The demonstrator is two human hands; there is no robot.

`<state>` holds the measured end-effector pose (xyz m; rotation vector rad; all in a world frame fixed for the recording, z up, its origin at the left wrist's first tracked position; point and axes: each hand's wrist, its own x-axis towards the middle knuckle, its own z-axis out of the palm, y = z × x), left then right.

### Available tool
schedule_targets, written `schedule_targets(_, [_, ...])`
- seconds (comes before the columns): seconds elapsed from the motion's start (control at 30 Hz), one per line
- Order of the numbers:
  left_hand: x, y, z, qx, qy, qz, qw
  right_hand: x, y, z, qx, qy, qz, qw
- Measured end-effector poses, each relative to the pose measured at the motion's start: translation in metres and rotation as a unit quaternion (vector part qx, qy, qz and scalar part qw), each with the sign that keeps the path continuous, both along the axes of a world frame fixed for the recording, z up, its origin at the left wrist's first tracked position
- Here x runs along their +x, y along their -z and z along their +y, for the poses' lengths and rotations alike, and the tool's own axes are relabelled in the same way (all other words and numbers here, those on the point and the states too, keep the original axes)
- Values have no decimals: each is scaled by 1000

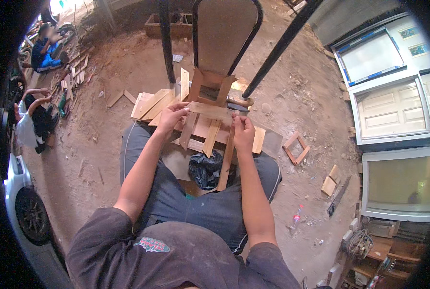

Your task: The person assembles a wooden structure by hand, using a hammer to tap wooden slats into place and aligning various pieces to fit together.

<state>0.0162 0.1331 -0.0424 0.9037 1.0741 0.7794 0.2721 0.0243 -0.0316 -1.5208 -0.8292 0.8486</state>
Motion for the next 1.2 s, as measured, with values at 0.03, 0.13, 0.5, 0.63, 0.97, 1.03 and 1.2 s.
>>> schedule_targets(0.03, [0,4,1,-16,-9,0,1000,0,2,1,1,0,-18,1000])
schedule_targets(0.13, [1,11,4,-27,-38,-6,999,-5,2,4,-9,-7,-92,996])
schedule_targets(0.5, [-9,-8,2,-60,-13,-12,998,-27,-16,8,-66,22,-259,963])
schedule_targets(0.63, [-2,4,-1,-11,24,58,998,-27,-14,10,-90,3,-267,959])
schedule_targets(0.97, [-7,0,-8,285,20,302,910,-38,-9,8,-56,-29,-301,952])
schedule_targets(1.03, [-9,1,-8,303,28,330,893,-40,-9,8,-55,-37,-313,947])
schedule_targets(1.2, [-11,-9,-11,329,40,338,881,-45,-17,7,-76,-46,-286,954])
